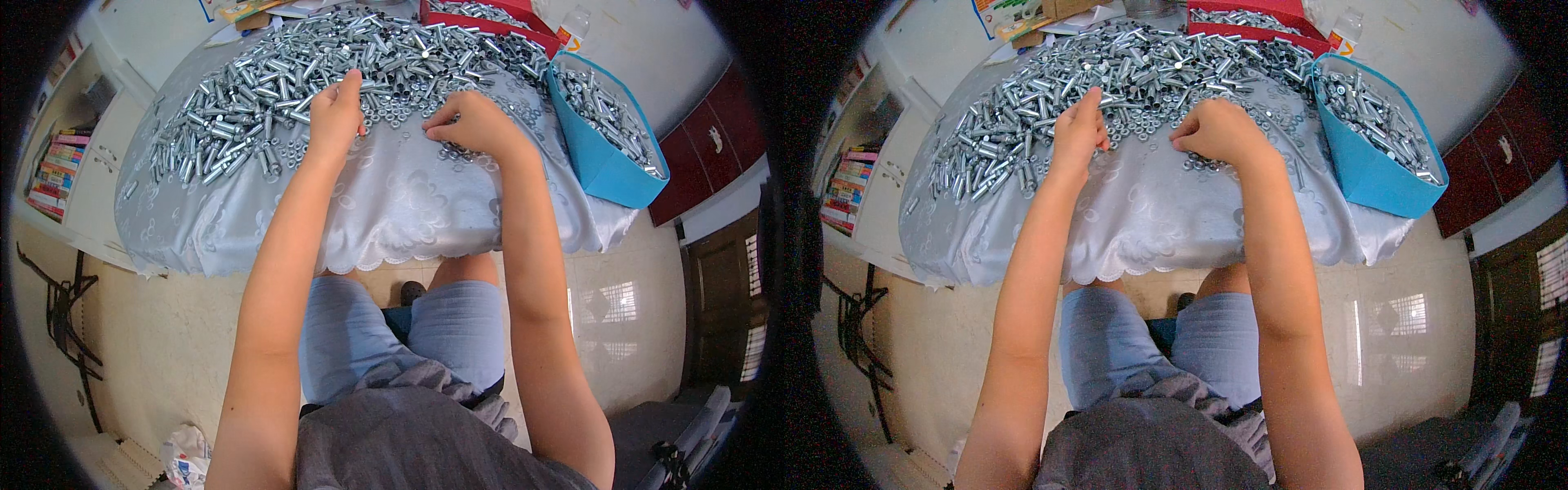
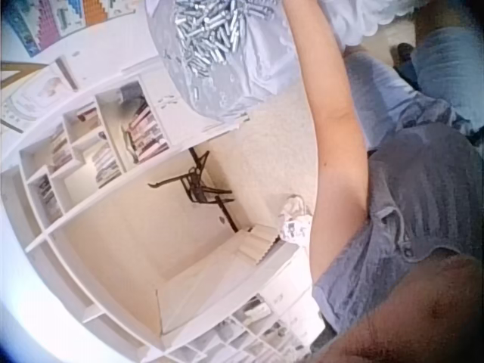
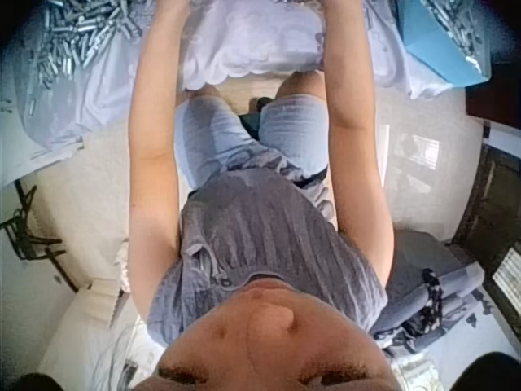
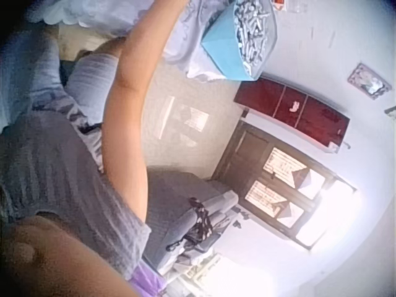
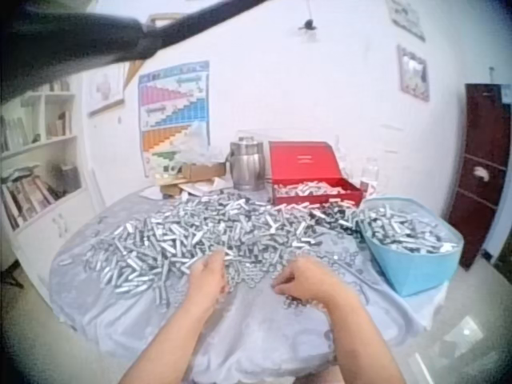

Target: The person sits at a table covered with a white cloth and repeatedly picks up metal bolts and washers. They thread the washers onto the bolts by hand and place the assembled units into a blue container on the right side of the table.

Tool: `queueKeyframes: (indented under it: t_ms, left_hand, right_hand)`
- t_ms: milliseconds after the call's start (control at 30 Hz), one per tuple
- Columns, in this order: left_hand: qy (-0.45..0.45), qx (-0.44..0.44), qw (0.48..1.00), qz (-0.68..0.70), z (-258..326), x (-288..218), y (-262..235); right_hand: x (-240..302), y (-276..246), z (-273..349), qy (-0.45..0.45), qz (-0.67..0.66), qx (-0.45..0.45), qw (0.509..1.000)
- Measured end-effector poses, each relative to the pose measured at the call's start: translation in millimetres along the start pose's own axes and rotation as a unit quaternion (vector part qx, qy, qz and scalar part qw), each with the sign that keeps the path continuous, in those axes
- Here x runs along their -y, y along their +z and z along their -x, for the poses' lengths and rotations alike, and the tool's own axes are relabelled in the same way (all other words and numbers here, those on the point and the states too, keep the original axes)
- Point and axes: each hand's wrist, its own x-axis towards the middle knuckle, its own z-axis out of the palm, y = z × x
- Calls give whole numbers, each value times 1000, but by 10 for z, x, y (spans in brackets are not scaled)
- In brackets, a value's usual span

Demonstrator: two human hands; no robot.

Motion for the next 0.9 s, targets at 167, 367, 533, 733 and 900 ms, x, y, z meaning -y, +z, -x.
queueKeyframes:
  t_ms: [167,367,533,733,900]
  left_hand:
    - [12,-1,1000,-10,-9,17,-10]
    - [10,-5,1000,-20,-17,18,-1]
    - [10,-7,1000,-24,-2,3,11]
    - [13,-7,1000,-22,-17,28,5]
    - [6,4,1000,-30,3,11,3]
  right_hand:
    - [33,1,5,6,6,-1,1000]
    - [99,-6,5,44,6,14,999]
    - [144,-30,24,49,10,20,999]
    - [90,-26,25,27,-84,49,995]
    - [175,-27,0,-33,-176,13,984]
